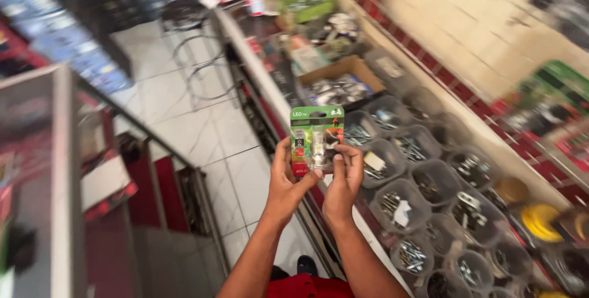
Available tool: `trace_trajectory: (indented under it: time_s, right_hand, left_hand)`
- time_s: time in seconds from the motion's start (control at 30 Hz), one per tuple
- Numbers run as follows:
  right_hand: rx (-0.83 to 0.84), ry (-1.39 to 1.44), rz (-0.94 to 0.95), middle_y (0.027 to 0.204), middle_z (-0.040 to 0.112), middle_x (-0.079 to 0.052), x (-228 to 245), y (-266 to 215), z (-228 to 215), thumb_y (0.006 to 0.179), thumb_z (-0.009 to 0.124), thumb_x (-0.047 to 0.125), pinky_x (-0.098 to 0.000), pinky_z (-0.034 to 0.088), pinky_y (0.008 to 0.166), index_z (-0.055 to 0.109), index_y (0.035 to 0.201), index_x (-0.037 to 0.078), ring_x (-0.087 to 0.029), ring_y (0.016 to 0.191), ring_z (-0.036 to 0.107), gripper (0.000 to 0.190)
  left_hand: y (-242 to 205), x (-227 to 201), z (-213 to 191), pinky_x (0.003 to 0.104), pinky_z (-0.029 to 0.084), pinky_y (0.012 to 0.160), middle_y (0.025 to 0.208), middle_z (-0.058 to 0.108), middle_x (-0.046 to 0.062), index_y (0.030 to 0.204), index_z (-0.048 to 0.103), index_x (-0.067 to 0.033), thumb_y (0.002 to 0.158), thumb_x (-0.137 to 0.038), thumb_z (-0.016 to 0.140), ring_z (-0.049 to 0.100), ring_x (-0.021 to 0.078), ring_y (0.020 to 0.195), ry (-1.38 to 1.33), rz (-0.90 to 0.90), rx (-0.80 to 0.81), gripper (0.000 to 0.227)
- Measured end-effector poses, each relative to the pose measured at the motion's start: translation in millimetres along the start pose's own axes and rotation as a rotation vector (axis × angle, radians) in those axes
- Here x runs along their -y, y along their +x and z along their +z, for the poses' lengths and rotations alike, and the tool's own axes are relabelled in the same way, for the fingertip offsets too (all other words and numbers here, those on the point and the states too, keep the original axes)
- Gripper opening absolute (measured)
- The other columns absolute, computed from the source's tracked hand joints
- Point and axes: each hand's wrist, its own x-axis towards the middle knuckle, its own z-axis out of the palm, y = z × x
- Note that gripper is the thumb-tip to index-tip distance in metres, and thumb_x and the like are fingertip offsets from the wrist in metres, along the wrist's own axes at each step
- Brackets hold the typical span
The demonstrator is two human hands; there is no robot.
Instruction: The person picks up several packaged motorcycle parts one by one from a counter, shows them to the camera, and then places them onto a display rack.
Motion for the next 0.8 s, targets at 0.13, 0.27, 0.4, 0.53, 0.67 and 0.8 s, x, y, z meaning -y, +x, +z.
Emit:
trace_trajectory:
  time_s: [0.13,0.27,0.4,0.53,0.67,0.8]
  right_hand:
    - [-0.139,-0.064,-0.113,0.117,0.062,-0.007,1,19,-21,0.105,0.048,0.002,-0.0238,0.047,0.088,0.054,0.123,0.004,-0.009,0.103,0.058,0.019]
    - [-0.307,-0.039,-0.122,0.118,0.063,-0.008,8,35,-33,0.104,0.049,0.001,-0.0246,0.045,0.076,0.049,0.127,0.005,-0.009,0.095,0.056,0.023]
    - [-0.430,0.021,-0.230,0.119,0.063,-0.010,22,47,-37,0.105,0.050,-0.001,-0.0247,0.045,0.083,0.044,0.140,0.005,-0.010,0.095,0.054,0.036]
    - [-0.534,0.021,-0.326,0.126,0.066,-0.016,44,62,-35,0.103,0.050,0.000,-0.0277,0.050,0.096,0.044,0.137,0.003,-0.014,0.109,0.063,0.035]
    - [-0.620,0.039,-0.417,0.125,0.066,-0.017,58,72,-30,0.103,0.052,0.001,-0.0303,0.052,0.097,0.043,0.137,0.002,-0.016,0.110,0.064,0.035]
    - [-0.696,0.036,-0.465,0.121,0.066,-0.015,71,71,-27,0.104,0.054,0.001,-0.0314,0.054,0.088,0.043,0.138,0.002,-0.015,0.103,0.064,0.036]
  left_hand:
    - [26,19,25,0.036,0.054,0.099,0.130,0.059,0.011,0.144,0.039,-0.0023,0.082,0.003,0.072,0.063,0.0194,0.119,-0.041,-0.075,0.102,0.070]
    - [53,30,44,0.034,0.054,0.099,0.127,0.062,0.011,0.142,0.042,-0.0024,0.085,0.004,0.071,0.063,0.0179,0.117,-0.063,-0.150,0.202,0.064]
    - [77,38,60,0.031,0.056,0.087,0.118,0.065,0.009,0.135,0.047,-0.0018,0.087,0.001,0.074,0.066,0.0156,0.105,-0.031,-0.183,0.303,0.055]
    - [106,46,75,0.028,0.056,0.089,0.115,0.068,0.008,0.129,0.055,0.0017,0.095,-0.004,0.071,0.066,0.0125,0.104,-0.039,-0.158,0.445,0.038]
    - [129,57,87,0.027,0.053,0.084,0.109,0.068,0.007,0.126,0.059,0.0029,0.100,-0.006,0.068,0.063,0.0108,0.097,-0.096,-0.184,0.543,0.029]
    - [139,64,96,0.025,0.055,0.081,0.104,0.071,0.004,0.126,0.056,-0.0040,0.097,-0.013,0.065,0.066,0.0081,0.094,-0.138,-0.294,0.552,0.032]
